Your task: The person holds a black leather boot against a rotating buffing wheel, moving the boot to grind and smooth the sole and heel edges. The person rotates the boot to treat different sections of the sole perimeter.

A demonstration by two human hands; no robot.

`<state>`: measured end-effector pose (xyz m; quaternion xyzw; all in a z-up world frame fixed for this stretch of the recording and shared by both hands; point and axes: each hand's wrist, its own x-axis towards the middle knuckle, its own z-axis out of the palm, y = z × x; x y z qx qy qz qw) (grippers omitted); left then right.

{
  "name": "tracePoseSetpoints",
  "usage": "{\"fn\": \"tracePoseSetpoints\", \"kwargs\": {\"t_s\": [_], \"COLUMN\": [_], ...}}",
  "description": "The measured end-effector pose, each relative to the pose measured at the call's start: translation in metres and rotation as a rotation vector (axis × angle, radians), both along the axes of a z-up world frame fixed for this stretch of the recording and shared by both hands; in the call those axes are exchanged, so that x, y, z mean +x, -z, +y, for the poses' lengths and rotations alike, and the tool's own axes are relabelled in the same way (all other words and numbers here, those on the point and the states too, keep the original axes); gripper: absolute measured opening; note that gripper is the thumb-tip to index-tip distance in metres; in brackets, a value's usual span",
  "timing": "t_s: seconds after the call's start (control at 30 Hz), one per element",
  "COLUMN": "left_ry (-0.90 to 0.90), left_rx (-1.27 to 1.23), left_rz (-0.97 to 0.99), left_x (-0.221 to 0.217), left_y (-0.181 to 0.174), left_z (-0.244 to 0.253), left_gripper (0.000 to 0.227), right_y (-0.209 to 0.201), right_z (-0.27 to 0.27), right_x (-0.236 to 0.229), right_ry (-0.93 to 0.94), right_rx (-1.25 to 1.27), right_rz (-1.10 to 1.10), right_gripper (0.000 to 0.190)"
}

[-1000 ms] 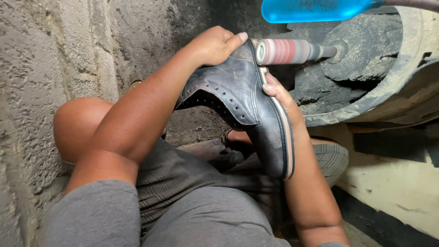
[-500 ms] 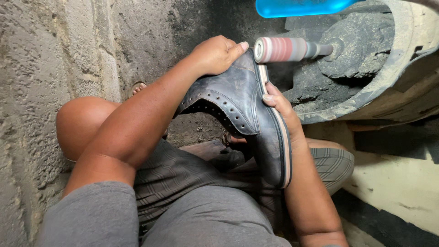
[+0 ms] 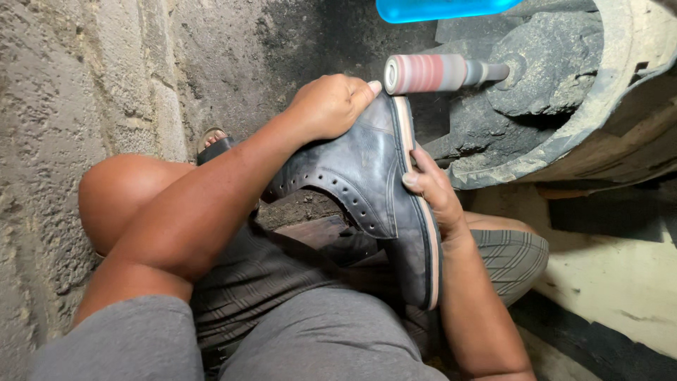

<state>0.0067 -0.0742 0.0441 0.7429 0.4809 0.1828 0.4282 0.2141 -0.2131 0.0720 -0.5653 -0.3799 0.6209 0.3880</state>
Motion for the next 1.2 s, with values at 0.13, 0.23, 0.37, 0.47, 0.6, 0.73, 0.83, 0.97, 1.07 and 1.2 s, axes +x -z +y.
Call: {"fn": "tracePoseSetpoints", "kwargs": {"t_s": [0.13,0.23,0.37,0.47,0.6,0.73,0.83,0.97,1.07,1.2], "left_ry": [-0.046,-0.058,-0.095,-0.086,-0.068,-0.061,-0.061,-0.043,-0.040,-0.039], "left_rx": [-0.112,-0.092,-0.054,-0.059,-0.075,-0.061,-0.044,-0.031,-0.009,0.028], "left_rz": [0.003,0.016,-0.032,-0.040,-0.024,0.006,-0.008,0.018,0.017,0.021], "left_x": [-0.006,-0.004,-0.006,-0.005,-0.004,-0.003,-0.003,-0.003,-0.002,-0.001], "left_y": [-0.003,0.016,0.036,0.034,0.028,0.019,0.018,0.013,0.012,0.010], "left_z": [0.009,0.033,0.062,0.061,0.051,0.038,0.031,0.022,0.016,0.009], "left_gripper": [0.049,0.056,0.059,0.059,0.058,0.056,0.057,0.055,0.053,0.053], "right_y": [-0.022,0.003,-0.013,-0.016,-0.015,-0.018,-0.021,-0.005,0.011,0.016], "right_z": [0.015,0.044,0.066,0.064,0.055,0.041,0.034,0.028,0.023,0.015], "right_x": [-0.027,-0.006,-0.018,-0.019,-0.017,-0.018,-0.020,-0.009,0.004,0.008], "right_ry": [0.066,-0.093,-0.138,-0.140,-0.125,-0.051,0.019,0.039,0.053,0.016], "right_rx": [-0.006,0.056,0.017,0.024,0.027,-0.023,-0.092,-0.064,-0.072,-0.016], "right_rz": [-0.116,-0.119,-0.023,-0.045,-0.049,0.058,0.072,-0.091,-0.199,-0.188], "right_gripper": [0.090,0.071,0.071,0.071,0.070,0.068,0.075,0.077,0.078,0.076]}}
